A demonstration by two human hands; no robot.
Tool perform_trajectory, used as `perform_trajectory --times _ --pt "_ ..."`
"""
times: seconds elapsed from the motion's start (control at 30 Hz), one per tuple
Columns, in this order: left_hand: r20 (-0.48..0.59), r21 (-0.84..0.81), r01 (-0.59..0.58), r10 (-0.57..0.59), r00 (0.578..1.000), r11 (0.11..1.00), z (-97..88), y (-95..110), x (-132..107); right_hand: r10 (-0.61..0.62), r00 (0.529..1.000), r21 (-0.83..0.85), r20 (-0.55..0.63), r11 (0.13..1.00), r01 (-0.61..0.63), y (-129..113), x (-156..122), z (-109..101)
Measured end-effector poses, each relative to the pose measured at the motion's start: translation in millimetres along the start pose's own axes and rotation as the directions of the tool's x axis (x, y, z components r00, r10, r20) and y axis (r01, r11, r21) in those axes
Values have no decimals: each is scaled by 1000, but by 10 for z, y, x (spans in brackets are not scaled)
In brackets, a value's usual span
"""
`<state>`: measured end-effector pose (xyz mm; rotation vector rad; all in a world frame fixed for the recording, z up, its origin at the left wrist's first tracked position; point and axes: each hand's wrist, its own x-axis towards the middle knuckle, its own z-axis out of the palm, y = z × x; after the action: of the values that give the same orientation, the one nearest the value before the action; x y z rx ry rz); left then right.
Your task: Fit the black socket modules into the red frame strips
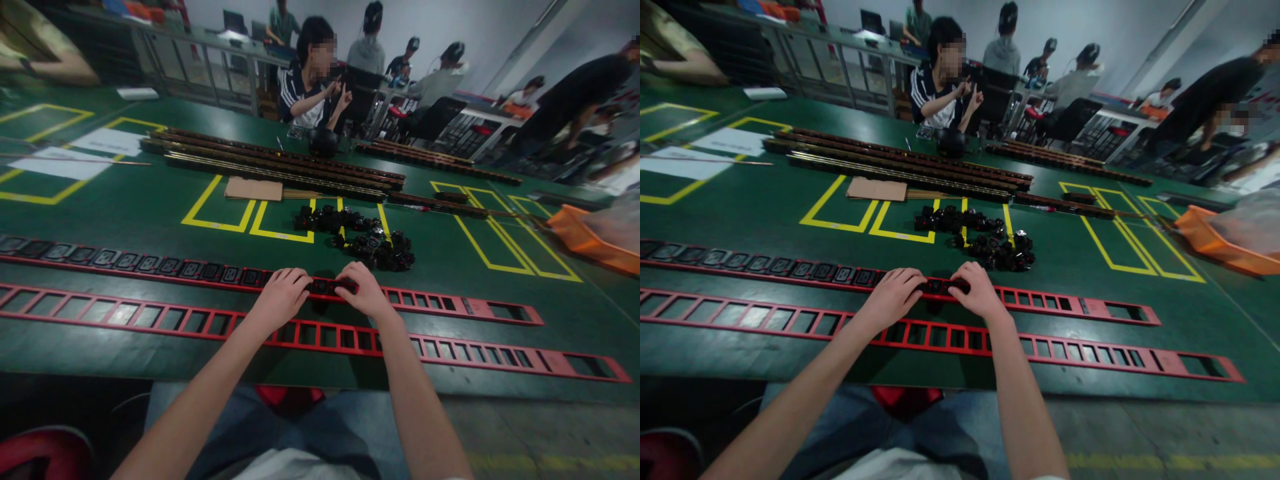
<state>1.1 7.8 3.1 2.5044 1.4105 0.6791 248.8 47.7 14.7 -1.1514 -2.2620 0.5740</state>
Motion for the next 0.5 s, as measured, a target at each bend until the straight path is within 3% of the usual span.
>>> perform_trajectory --times 0.5 --pt "-2 6 -2 2 1000 1000 -14 9 0 26 999 11 44 1000 -26 24 -8 -10"
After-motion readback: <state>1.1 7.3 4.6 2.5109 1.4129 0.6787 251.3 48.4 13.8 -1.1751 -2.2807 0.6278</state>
